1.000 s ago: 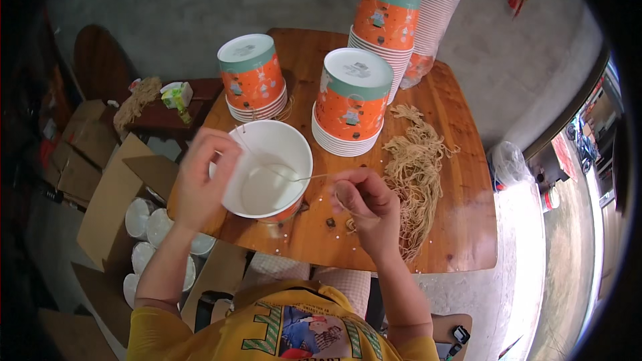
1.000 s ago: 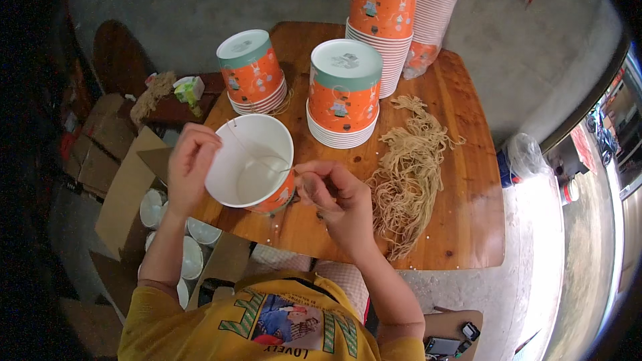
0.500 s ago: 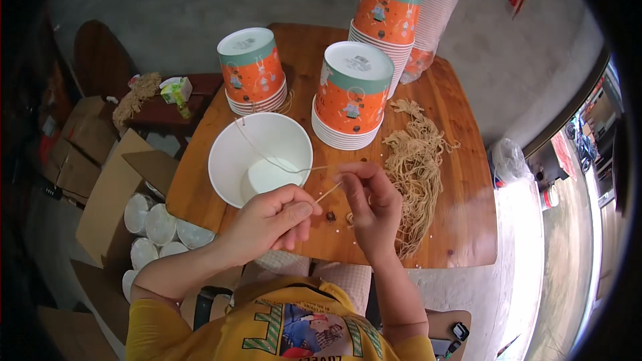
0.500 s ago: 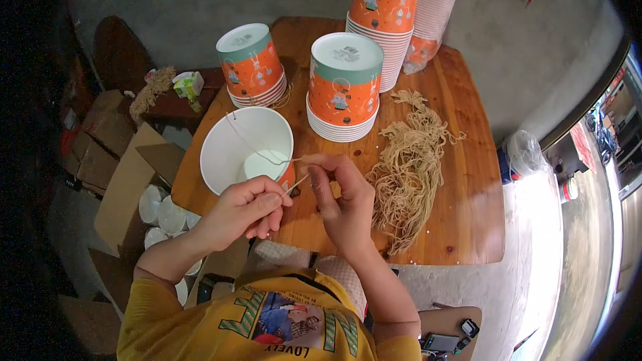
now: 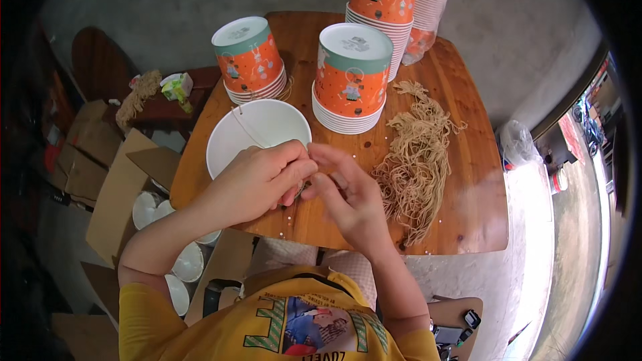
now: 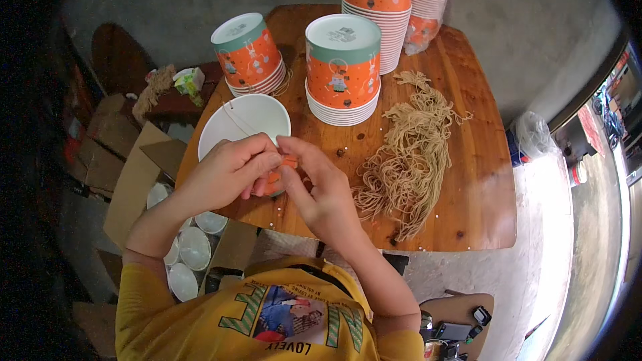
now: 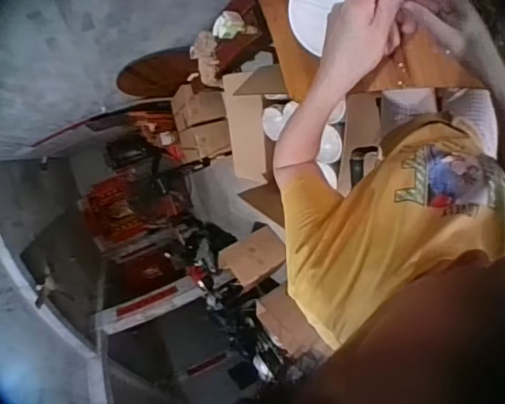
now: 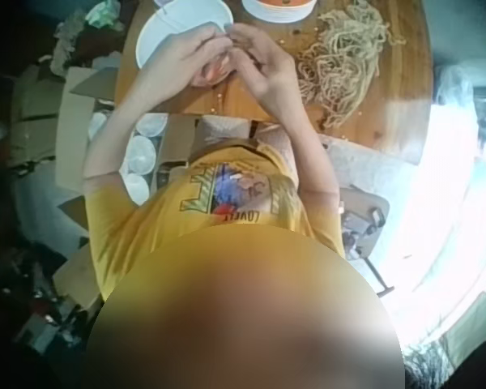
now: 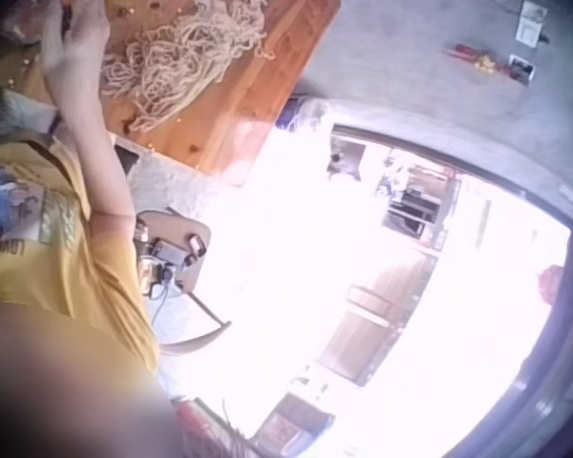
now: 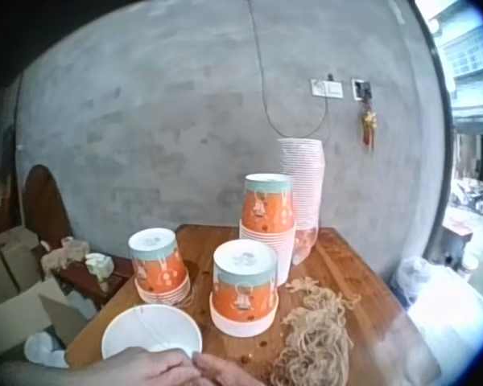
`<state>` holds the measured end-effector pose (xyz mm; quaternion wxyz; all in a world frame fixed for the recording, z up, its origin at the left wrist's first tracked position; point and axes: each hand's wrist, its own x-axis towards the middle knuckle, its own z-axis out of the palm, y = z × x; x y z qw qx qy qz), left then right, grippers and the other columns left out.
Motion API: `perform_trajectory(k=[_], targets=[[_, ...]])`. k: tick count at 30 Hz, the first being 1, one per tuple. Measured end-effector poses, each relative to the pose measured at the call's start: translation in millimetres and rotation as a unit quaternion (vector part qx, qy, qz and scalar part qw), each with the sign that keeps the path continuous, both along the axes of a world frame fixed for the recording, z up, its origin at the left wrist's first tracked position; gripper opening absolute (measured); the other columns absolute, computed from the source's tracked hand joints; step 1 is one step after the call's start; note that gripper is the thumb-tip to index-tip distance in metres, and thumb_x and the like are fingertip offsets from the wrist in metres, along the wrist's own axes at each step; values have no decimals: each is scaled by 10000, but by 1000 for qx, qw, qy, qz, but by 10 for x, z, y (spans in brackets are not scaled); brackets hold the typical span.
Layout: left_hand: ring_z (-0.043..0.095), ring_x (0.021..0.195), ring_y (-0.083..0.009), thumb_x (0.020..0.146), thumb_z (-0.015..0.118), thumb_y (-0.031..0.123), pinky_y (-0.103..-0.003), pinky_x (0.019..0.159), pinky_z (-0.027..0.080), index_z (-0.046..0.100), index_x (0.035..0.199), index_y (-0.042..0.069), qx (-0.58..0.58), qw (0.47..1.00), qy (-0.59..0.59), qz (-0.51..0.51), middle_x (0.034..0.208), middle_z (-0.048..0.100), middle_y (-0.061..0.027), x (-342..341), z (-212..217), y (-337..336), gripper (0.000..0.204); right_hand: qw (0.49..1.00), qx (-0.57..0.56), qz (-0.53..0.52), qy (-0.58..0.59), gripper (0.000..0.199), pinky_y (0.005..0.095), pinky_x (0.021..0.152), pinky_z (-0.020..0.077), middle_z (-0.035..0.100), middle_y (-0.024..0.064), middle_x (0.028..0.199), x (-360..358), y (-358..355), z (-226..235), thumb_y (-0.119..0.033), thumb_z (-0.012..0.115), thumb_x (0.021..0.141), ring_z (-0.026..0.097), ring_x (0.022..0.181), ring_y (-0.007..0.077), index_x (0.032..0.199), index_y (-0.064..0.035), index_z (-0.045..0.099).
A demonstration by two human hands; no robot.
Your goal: Thread rubber bands through pre-drilled holes in paper bowls for final packaging.
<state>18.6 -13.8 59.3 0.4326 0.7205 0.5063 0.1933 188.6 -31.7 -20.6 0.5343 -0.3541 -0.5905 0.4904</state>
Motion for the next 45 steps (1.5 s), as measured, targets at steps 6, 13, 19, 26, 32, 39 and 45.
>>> perform_trajectory(k=[6,13,19,26,32,39,45], targets=[[612,603,-210,1001,482,213,-347,588,479,496,907,16,73,995,59,-39,663,608,-74,-30,-88,31,218,998,29,-25,-43,169,235,623,485,629,79,885,17,29,-79,-43,596,922,592,698,106,1083,8,606],[638,721,-211,990,517,183,-347,654,497,458,954,19,-20,998,26,-46,780,628,-101,-142,-114,-33,178,993,65,-45,-91,79,243,608,478,603,70,821,-43,-76,-109,-31,639,892,590,676,106,964,-1,622],[636,724,-204,985,526,162,-341,663,499,457,953,31,-6,998,37,-57,798,625,-92,-218,-157,-106,152,1000,-23,4,-13,71,236,611,480,629,64,799,-95,-109,-231,-33,658,873,578,688,65,922,-2,617],[616,819,-199,892,630,103,-324,720,496,498,1045,37,170,982,48,-62,916,587,-80,-444,-269,-140,213,996,-14,-60,-65,98,252,576,493,616,34,679,-192,-219,-378,-41,656,854,572,607,61,889,-23,566],[610,847,-226,876,623,81,-336,746,497,551,1111,49,116,988,85,-58,952,577,-94,-482,-401,-180,248,988,22,-99,-113,140,295,552,508,615,83,647,-356,-234,-508,-69,661,831,629,550,155,890,-45,537],[601,826,-207,889,616,89,-332,736,497,566,1162,55,97,991,81,-47,943,582,-86,-402,-358,-202,279,985,15,-112,-133,141,329,544,509,618,90,641,-379,-203,-492,-90,668,826,642,554,226,878,-58,541],[593,813,-197,889,619,86,-327,719,495,569,1174,60,97,991,76,-46,932,578,-81,-409,-370,-202,291,984,14,-119,-128,142,336,543,513,622,92,642,-390,-199,-509,-97,673,827,648,558,232,876,-60,546]])
